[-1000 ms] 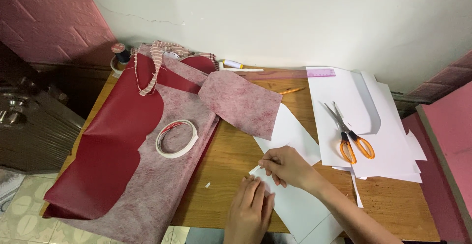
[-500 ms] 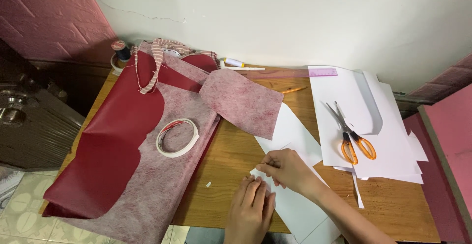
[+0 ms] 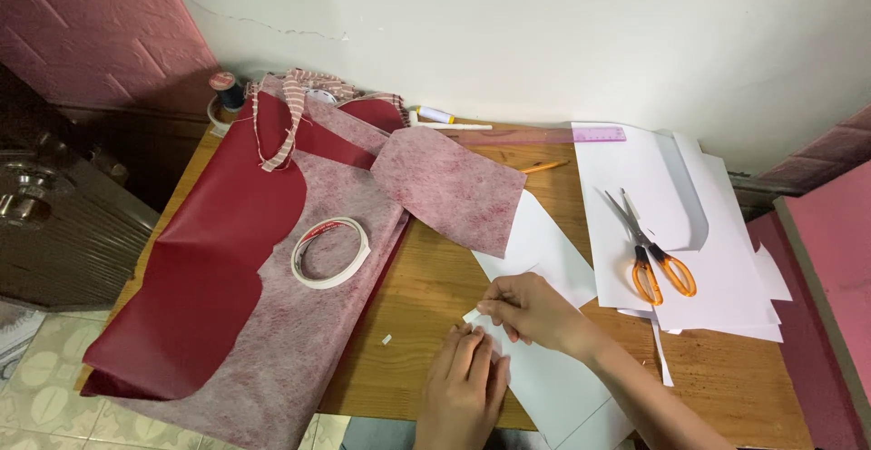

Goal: Cutting paper templates and applying double-sided tape to leather pieces on a workbench

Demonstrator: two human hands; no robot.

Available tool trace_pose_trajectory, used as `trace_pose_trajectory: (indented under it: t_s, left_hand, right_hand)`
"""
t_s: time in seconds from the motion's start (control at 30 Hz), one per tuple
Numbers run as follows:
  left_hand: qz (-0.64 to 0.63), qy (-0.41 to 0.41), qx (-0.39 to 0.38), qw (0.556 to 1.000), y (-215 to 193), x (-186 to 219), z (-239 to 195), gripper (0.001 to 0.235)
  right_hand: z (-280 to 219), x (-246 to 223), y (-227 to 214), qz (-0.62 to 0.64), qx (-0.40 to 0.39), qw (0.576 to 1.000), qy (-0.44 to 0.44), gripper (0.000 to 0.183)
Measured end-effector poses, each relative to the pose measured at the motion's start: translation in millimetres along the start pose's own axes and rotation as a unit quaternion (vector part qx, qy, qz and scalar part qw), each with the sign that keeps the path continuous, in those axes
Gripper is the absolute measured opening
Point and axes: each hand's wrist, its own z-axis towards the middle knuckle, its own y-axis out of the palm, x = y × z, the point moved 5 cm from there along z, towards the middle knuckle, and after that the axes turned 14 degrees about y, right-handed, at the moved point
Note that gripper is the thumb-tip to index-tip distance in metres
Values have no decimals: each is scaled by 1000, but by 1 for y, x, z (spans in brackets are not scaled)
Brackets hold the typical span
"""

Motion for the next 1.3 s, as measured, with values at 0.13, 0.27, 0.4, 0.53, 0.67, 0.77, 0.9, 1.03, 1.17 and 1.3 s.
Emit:
trace_pose_trajectory:
  t_s: [0.13, 0.27, 0.4, 0.53, 0.67, 0.77, 0.9, 1.03, 1.17, 1.3]
  left_hand:
    - [-10, -4, -19, 1000, -2, 1, 3, 25]
    - [6, -2, -12, 1000, -4, 2, 4, 22]
    - [11, 4, -16, 1000, -4, 3, 5, 26]
    - [16, -5, -13, 1000, -5, 2, 5, 23]
    - [-3, 1, -16, 1000, -4, 1, 5, 23]
    - [9, 2, -19, 1000, -8, 3, 9, 23]
    - [-3, 0, -19, 1000, -5, 2, 6, 22]
    - [4, 0, -11, 1000, -8, 4, 8, 23]
    - [9, 4, -13, 1000, -11, 4, 13, 18]
    - [-28, 2, -31, 999, -5, 2, 10, 19]
  right_hand:
    - [-9, -8, 4, -46, 51, 998, 0, 23]
    - [-14, -11, 6, -39, 76, 996, 28, 26]
    - [-19, -15, 6, -32, 74, 996, 34, 29]
    - [-21, -18, 5, -21, 70, 997, 32, 28]
    - [-17, -15, 5, 5, 65, 998, 25, 27]
    - [-20, -19, 5, -13, 63, 997, 39, 26]
    - [-20, -20, 5, -16, 60, 998, 25, 25]
    - [-20, -19, 5, -14, 56, 998, 30, 26]
    - [-20, -20, 5, -26, 62, 997, 41, 29]
    - [-16, -17, 7, 6, 46, 998, 48, 26]
